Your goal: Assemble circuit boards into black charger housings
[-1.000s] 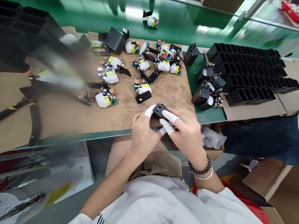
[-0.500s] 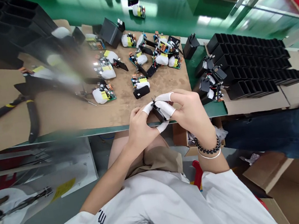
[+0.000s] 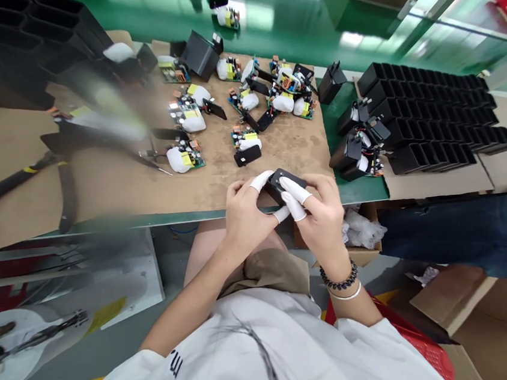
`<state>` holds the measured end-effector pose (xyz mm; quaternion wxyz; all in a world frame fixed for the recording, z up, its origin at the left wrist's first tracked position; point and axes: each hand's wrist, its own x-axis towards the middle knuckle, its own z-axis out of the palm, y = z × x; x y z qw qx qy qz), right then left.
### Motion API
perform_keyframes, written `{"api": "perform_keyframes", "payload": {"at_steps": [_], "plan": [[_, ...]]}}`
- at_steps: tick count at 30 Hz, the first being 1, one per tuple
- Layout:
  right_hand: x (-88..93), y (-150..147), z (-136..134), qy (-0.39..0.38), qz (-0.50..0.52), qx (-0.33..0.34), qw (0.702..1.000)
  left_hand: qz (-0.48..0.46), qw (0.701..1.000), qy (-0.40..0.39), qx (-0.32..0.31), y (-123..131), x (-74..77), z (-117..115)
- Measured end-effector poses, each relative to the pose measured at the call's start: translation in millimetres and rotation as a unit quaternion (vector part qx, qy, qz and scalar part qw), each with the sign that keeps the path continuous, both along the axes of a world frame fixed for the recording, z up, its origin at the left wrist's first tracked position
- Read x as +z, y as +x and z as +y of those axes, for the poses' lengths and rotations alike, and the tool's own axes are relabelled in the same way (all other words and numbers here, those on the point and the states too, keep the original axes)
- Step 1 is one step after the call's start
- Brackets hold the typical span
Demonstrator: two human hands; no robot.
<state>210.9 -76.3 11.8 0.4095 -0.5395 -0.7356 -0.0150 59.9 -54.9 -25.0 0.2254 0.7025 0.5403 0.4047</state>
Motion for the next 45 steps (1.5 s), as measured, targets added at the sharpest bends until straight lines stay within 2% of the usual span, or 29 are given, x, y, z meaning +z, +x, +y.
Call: {"api": "perform_keyframes", "payload": {"at_steps": [3,5,8,11,13,16,21,23,26,30,33,35,37,38,40,42,43,45], "plan": [[-10.2,-8,-3,-0.067,0.130,-0.023,0.989,-0.004,1.000,0.021,0.008,1,-0.1,-1],[-12.4,-14,-2,-0.130,0.275,-0.043,0.952,-0.025,0.995,0.096,0.030,2,3.8,-2],[-8.7,-22,0,-0.244,0.479,-0.026,0.843,-0.051,0.977,0.197,0.056,1,16.7,-5],[-0.6,-32,-4,-0.343,0.584,0.008,0.736,-0.073,0.972,0.219,0.052,-3,32.3,-7],[4.3,-37,-9,-0.362,0.626,0.008,0.691,-0.093,0.971,0.214,0.044,-7,40.5,-9],[7.9,-40,-15,-0.358,0.660,0.016,0.660,-0.090,0.976,0.194,0.046,-10,48.9,-14],[7.3,-36,-19,-0.400,0.684,0.048,0.608,-0.064,0.981,0.158,0.090,-10,59.8,-20],[7.8,-35,-20,-0.415,0.681,0.058,0.601,-0.074,0.984,0.130,0.101,-10,63.3,-19],[11.6,-36,-24,-0.414,0.659,0.060,0.626,-0.109,0.986,0.083,0.099,-13,64.9,-17],[19.6,-41,-26,-0.384,0.612,0.039,0.690,-0.147,0.986,0.048,0.064,-17,57.8,-16],[27.9,-41,-18,-0.347,0.590,0.030,0.728,-0.142,0.983,0.099,0.055,-19,50.4,-16],[36.6,-37,0,-0.336,0.574,0.029,0.746,-0.114,0.980,0.158,0.028,-26,48.2,-10],[49.5,-28,35,-0.332,0.530,0.045,0.779,-0.061,0.978,0.199,-0.026,-42,50.9,5],[57.6,-24,59,-0.324,0.494,0.057,0.805,-0.029,0.976,0.209,-0.050,-54,54.5,16],[75.6,-15,117,-0.274,0.391,0.062,0.877,0.022,0.973,0.223,-0.061,-81,64.4,37],[91.4,-10,183,-0.243,0.233,0.013,0.942,0.042,0.970,0.236,-0.024,-109,73.3,55],[96.6,-9,215,-0.236,0.139,-0.037,0.961,0.043,0.970,0.241,0.002,-122,75.8,61],[100.0,-11,273,-0.234,0.094,-0.075,0.965,0.034,0.968,0.241,0.059,-146,75.1,64]]}}
